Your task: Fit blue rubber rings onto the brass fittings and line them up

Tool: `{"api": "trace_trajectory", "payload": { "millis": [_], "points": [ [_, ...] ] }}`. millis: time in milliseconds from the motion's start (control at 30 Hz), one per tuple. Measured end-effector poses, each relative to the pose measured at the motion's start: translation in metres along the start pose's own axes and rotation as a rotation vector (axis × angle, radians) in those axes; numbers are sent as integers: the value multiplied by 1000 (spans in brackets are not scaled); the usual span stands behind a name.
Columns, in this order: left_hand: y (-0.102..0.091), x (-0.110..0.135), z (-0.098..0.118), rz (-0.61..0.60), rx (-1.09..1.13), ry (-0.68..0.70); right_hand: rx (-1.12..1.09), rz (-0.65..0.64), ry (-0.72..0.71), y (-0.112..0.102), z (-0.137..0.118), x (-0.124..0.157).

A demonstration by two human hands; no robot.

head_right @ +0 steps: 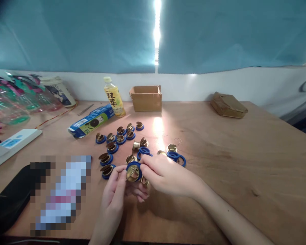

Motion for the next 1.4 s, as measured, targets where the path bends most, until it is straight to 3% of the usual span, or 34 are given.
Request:
{"api": "trace_trajectory", "payload": {
  "millis": [267, 633, 733, 867, 1100, 1267, 1400],
  "points": [
    [5, 3, 8, -106, 110, 2, -50, 44, 44, 1, 14, -2],
    [2, 5, 10, -22, 80, 7, -234, -72, 111, 3, 11, -3],
    [5, 6, 12, -9, 16, 41, -142, -34, 56, 0, 9, 0],
    [4, 5, 9, 71, -64, 81, 102, 172, -44, -10, 6, 1],
    [-7, 1, 10, 322, -210, 193, 329, 301, -185, -11, 12, -1],
    [-14, -3, 2, 301, -317, 126, 632, 320, -456, 8, 12, -1],
    [-17, -2, 0, 296, -293, 85, 744, 307, -649, 20, 2, 1]
  ]
}}
Point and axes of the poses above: each hand's wrist, its own x-axis away from the middle knuckle, its own y-axis out of the palm, z = x × y, the point moved 4 cm from there along -x, towards the middle knuckle, and after that the axes turned 15 degrees about -x, right-handed, at the moved point
